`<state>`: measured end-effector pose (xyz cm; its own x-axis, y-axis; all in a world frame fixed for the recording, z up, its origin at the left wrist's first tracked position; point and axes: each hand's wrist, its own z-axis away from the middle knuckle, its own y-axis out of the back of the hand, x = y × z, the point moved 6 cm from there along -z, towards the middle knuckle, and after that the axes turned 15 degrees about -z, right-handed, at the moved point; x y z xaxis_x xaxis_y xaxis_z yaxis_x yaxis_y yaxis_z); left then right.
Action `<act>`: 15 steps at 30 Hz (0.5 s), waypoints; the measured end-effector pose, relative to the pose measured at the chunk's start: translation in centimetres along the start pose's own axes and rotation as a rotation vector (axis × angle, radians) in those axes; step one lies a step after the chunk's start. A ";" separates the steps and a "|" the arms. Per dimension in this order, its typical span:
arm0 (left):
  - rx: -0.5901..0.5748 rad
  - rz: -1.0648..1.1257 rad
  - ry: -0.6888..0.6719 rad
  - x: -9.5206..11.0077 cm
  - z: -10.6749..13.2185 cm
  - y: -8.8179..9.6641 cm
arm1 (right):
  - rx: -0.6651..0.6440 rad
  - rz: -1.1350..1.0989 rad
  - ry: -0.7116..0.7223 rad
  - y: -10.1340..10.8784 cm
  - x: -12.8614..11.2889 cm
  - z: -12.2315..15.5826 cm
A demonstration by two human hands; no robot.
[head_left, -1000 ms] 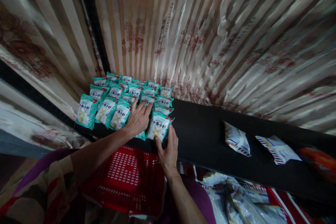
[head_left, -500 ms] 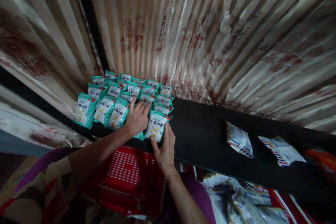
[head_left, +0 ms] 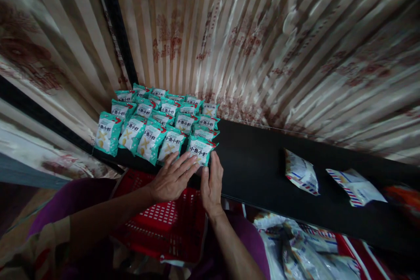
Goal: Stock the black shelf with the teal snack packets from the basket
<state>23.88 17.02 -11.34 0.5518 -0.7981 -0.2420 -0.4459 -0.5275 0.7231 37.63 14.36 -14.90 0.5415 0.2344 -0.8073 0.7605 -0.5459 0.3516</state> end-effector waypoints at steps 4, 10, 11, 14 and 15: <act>-0.023 0.014 0.005 0.4 0.6 -1.5 | 0.017 -0.083 -0.040 0.6 0.0 -0.1; -0.020 -0.037 -0.016 0.2 -0.1 -2.7 | -0.016 -0.215 -0.175 0.0 0.3 -0.9; -0.023 -0.041 -0.018 0.2 -0.1 -2.8 | -0.034 -0.225 -0.182 -0.3 0.4 -1.0; -0.033 -0.039 -0.019 0.0 -0.1 -3.2 | -0.076 -0.218 -0.183 -0.9 0.5 -1.2; -0.037 -0.036 -0.017 0.0 -0.1 -3.3 | -0.082 -0.212 -0.185 -1.0 0.5 -1.2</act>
<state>25.38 18.76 -13.65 0.5553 -0.7834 -0.2790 -0.3994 -0.5455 0.7368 37.58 15.97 -15.15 0.2983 0.1814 -0.9371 0.8804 -0.4315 0.1967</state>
